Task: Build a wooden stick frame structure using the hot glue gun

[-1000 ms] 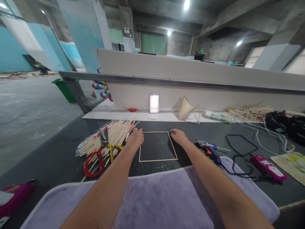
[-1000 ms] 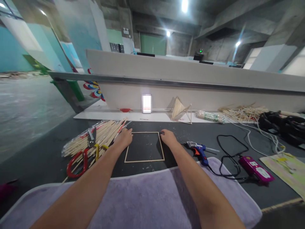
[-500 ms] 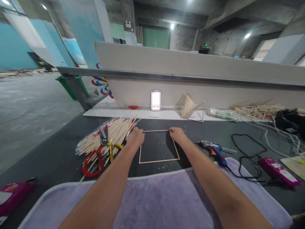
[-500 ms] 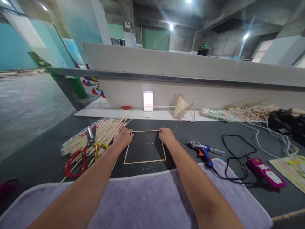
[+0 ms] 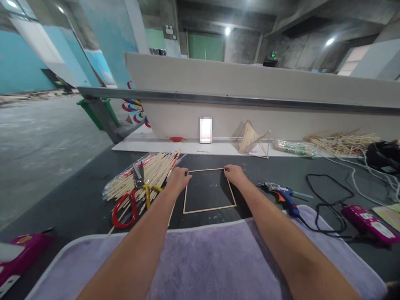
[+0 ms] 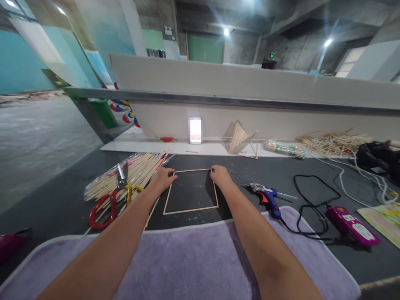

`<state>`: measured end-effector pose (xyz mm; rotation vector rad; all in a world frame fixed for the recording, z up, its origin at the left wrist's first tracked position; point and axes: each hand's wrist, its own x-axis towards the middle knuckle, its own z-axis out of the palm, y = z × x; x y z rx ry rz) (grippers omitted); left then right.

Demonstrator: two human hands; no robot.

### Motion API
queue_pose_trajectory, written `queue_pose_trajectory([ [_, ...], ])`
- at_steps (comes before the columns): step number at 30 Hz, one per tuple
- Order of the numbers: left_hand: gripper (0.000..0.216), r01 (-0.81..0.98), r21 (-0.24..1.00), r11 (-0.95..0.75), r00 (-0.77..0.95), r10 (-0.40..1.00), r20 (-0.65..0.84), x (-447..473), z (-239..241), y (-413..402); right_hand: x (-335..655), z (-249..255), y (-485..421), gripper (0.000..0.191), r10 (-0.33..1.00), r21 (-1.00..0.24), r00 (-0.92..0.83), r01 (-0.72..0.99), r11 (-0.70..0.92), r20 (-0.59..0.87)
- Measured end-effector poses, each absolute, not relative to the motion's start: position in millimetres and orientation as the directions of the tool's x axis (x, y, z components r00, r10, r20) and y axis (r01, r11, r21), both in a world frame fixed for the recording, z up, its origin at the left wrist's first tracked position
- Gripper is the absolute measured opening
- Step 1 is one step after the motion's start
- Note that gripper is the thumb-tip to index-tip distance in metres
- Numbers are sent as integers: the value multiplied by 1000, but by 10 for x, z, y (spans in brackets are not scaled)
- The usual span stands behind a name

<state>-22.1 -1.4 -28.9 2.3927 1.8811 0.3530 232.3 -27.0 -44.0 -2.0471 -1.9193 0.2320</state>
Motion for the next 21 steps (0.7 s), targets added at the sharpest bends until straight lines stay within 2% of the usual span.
queue_pose_trajectory([
  [10,30,945,217,-244,218,966,136,-230,-269,-61,2313,-436,-302,34,992,-353,78,935,-38,100],
  [21,29,916,250,-314,291,949,125,-253,-251,-29,2356,-471,-295,33,992,-412,104,909,-64,75],
])
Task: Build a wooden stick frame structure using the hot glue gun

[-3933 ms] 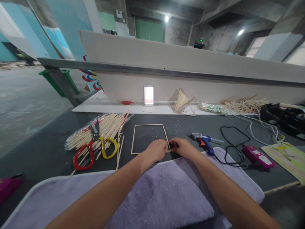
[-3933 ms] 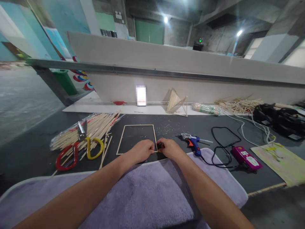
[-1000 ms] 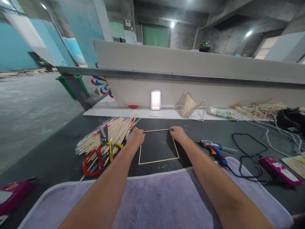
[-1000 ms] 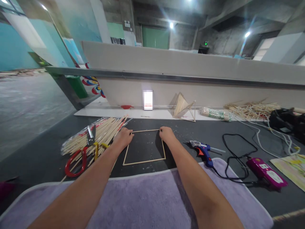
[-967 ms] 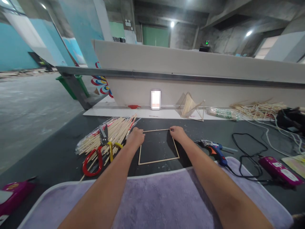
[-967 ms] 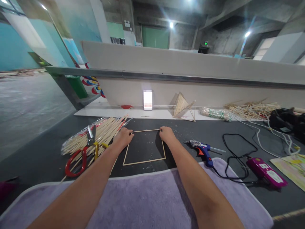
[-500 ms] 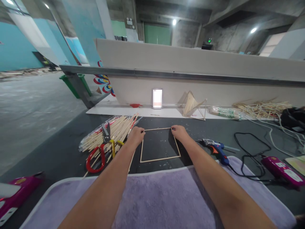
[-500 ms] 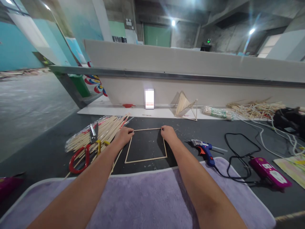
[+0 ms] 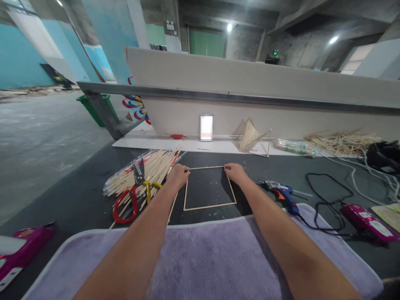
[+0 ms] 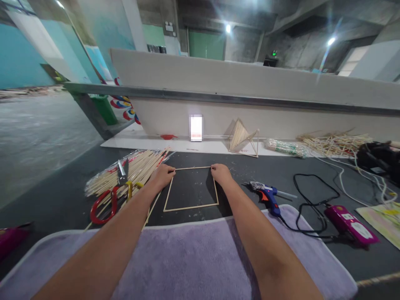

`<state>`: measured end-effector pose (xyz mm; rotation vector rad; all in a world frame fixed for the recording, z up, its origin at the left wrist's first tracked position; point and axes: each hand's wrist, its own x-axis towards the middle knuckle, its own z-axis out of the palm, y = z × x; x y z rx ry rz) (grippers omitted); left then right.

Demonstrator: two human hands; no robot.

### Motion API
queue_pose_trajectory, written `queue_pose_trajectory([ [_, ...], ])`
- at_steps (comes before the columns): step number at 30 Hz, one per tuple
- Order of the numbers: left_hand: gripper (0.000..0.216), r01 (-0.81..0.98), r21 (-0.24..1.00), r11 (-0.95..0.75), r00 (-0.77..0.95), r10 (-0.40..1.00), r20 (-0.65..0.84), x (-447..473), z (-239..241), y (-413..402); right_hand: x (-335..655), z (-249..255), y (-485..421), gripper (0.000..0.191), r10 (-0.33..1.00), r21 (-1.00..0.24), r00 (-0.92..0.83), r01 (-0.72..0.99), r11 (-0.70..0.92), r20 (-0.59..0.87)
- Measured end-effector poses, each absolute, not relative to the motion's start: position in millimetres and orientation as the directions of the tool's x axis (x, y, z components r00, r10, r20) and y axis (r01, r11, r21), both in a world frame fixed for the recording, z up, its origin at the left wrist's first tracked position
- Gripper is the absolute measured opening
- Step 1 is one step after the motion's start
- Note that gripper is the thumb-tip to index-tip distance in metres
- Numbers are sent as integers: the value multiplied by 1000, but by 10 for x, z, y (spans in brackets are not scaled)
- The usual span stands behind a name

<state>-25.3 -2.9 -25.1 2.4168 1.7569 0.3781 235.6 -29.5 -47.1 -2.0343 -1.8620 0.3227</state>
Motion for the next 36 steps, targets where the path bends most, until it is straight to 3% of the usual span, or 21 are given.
queue_pose_trajectory([
  [26,30,912,238,-335,305,940,155,-297,-366,72,2346,-435,-318,34,992,-433,88,901,-39,92],
  [36,29,916,195,-351,324,933,156,-281,-335,58,2384,-373,-430,46,984,-566,162,819,-93,72],
])
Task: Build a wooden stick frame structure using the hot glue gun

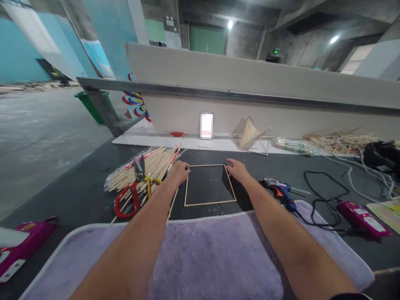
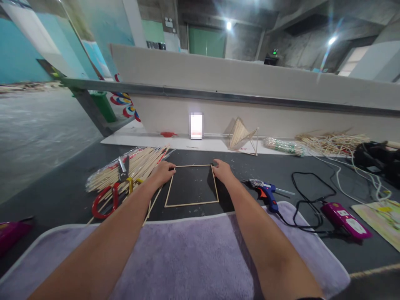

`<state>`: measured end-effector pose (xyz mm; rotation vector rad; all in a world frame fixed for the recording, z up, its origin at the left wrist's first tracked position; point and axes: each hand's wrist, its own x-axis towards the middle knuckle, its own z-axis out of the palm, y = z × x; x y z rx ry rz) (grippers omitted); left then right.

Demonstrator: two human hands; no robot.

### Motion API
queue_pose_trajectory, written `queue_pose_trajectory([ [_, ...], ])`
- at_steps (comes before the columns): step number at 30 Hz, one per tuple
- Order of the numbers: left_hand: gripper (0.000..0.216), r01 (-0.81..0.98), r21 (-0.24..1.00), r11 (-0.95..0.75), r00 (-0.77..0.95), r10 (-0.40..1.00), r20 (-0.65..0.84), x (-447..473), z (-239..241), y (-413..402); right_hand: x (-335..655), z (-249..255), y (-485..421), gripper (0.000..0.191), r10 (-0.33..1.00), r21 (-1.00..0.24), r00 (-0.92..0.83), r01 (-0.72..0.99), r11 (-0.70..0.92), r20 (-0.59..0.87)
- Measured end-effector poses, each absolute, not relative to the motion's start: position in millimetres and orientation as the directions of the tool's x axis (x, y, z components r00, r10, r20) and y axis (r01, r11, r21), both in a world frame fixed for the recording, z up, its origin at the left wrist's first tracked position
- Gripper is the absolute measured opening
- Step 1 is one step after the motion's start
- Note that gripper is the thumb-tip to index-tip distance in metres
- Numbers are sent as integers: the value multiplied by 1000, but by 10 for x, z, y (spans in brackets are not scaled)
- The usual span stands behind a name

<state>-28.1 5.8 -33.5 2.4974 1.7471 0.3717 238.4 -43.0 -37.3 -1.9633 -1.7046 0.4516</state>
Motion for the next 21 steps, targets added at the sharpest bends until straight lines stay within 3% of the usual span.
queue_pose_trajectory([
  [5,28,916,231,-327,297,942,155,-283,-352,50,2360,-139,-545,42,971,-604,167,796,-32,169],
  [8,29,916,254,-311,279,948,156,-289,-372,59,2341,-33,-733,37,972,-554,83,831,55,221],
  [11,29,911,268,-314,281,947,156,-293,-380,71,2362,-21,-1070,33,984,-457,-80,877,146,159],
  [15,27,900,276,-338,304,939,160,-294,-369,73,2423,-74,-1564,41,977,-447,-212,876,182,-17],
  [18,27,901,253,-352,319,934,162,-296,-361,69,2417,-107,-1773,46,966,-439,-241,881,178,-92],
  [21,29,910,244,-335,302,939,163,-303,-360,61,2355,-144,-1815,33,970,-391,-232,901,188,-70],
])
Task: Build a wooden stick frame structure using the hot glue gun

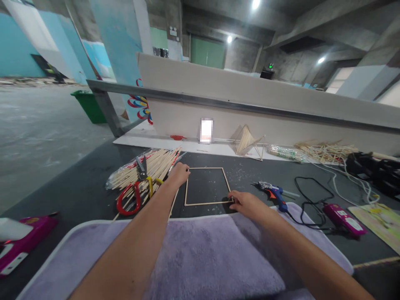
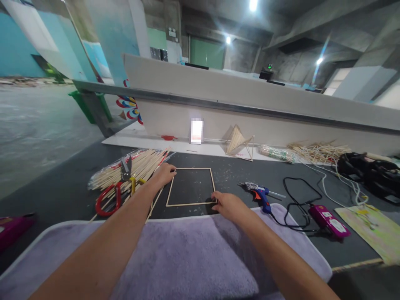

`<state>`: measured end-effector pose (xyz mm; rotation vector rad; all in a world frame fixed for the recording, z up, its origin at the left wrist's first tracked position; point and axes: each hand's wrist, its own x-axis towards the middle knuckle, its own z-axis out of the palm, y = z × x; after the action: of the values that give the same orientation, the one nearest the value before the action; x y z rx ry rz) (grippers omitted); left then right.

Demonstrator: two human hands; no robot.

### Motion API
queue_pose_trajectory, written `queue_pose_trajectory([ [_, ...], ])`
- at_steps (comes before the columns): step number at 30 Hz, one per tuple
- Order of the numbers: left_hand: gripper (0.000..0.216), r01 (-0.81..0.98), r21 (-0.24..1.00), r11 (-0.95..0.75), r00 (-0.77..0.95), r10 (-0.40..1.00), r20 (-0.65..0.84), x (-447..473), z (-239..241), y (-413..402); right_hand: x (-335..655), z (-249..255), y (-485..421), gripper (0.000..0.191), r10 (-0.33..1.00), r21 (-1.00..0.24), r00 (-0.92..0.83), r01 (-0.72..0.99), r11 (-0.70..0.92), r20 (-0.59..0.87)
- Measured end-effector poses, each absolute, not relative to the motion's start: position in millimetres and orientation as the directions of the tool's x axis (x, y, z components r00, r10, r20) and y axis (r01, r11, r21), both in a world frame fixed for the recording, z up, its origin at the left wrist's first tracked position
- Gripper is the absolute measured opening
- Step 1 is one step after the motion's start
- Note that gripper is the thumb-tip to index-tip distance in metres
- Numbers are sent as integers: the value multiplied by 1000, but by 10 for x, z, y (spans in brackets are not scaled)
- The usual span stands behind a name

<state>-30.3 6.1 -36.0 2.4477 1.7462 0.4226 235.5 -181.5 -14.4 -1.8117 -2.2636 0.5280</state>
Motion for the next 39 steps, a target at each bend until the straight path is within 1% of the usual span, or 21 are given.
queue_pose_trajectory([
  [3,29,915,250,-318,286,945,158,-311,-364,54,2298,-192,-1783,22,971,-312,-235,926,212,-40],
  [7,29,917,250,-310,278,948,154,-318,-393,74,2286,-229,-1753,19,963,-176,-267,951,255,-46],
  [9,30,914,255,-317,282,945,163,-320,-413,92,2290,-228,-1751,19,955,-139,-291,949,282,-47],
  [12,30,910,261,-322,284,943,171,-320,-427,103,2291,-222,-1753,19,953,-124,-300,948,292,-53],
  [15,29,910,263,-321,284,944,171,-315,-412,90,2300,-230,-1759,19,955,-157,-294,946,284,-44],
  [19,29,906,263,-333,298,940,165,-305,-383,74,2371,-249,-1774,21,953,-294,-304,910,292,7],
  [23,30,906,248,-342,309,937,162,-307,-392,90,2496,-285,-1757,18,931,-439,-346,823,361,117],
  [26,32,910,243,-337,302,938,170,-312,-409,106,2567,-327,-1719,16,912,-504,-366,761,408,184],
  [29,31,910,247,-333,298,940,169,-313,-414,109,2587,-355,-1689,13,910,-514,-366,752,414,197],
  [36,30,910,283,-303,268,951,156,-305,-409,96,2549,-362,-1673,12,925,-480,-340,792,378,168],
  [39,32,912,277,-302,268,951,153,-306,-418,104,2553,-378,-1665,11,927,-478,-332,795,374,173],
])
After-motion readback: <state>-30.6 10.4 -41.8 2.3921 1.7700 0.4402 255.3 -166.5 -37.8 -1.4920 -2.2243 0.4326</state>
